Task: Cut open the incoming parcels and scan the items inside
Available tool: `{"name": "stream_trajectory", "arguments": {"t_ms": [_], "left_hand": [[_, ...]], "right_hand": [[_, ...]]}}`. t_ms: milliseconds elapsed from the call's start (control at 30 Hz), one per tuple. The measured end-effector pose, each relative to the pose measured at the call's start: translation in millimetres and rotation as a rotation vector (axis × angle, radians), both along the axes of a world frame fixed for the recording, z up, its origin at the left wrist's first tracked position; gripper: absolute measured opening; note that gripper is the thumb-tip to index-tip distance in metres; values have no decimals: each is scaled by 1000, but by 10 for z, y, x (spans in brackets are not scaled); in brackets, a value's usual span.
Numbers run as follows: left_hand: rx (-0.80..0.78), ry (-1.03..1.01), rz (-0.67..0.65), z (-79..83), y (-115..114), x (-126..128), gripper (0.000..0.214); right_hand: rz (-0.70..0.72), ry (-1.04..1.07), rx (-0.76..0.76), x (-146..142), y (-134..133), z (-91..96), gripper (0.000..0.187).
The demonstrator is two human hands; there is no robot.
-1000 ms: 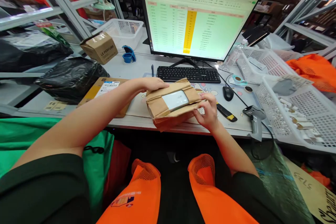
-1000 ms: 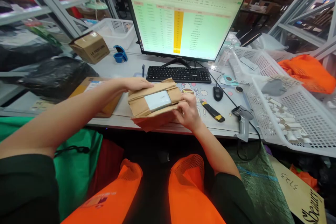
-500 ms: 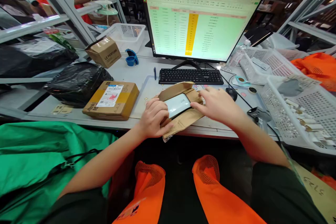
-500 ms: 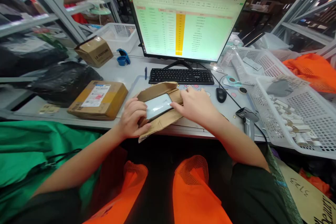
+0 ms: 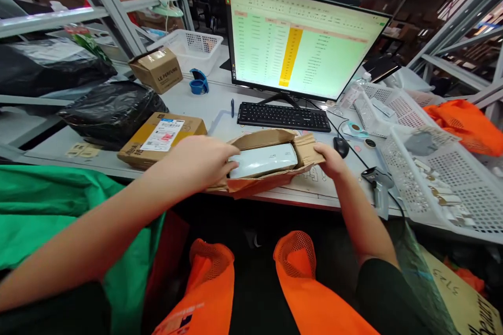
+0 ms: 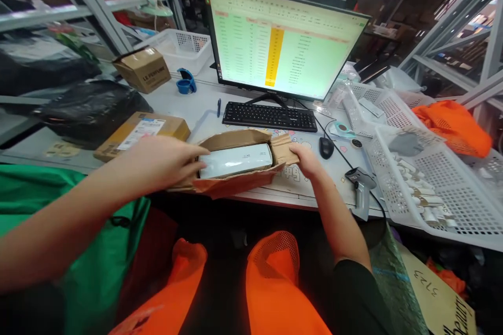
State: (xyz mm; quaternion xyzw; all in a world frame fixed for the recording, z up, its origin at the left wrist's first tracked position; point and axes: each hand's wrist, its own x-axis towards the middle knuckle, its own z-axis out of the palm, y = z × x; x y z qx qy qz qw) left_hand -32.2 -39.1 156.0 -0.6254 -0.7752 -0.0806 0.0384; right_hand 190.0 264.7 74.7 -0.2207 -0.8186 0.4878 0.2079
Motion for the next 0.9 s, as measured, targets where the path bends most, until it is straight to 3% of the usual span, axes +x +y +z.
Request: {"name": "stream_trajectory", "arguments": {"t_ms": [100,200,300,400,567,633,733,833,900], "left_hand": [[-209,55,-39,108,465,145,22],[-263,89,-73,67,686,230,35],[-360,124,-159,91,700,179,67],[-485,119,-212,182,749,116,85],[-471,114,-246,256,803,80,87],[-352,-3,-267,262,671,-18,81],[63,-307,-310,186,359,-236,71],[583,-642,-330,-64,126,-357,63],[873,-929,-264,-294,97,-353,62]], "right_hand": [[-111,193,-318,-9,-211,-401,69],[-160,316,-393,8,-401,-656,86],[-53,318,-366,51,-474,-830,113],[2,221,-260,59,-513,-978,129],[-111,139,-105,56,-654,-1092,117],[-147,160,-83,134,-683,-1051,116],[-181,180,-9,351,-667,-876,107],[-154,236,53,605,-634,-630,89],[-151,275,68,775,-624,-511,81]]}}
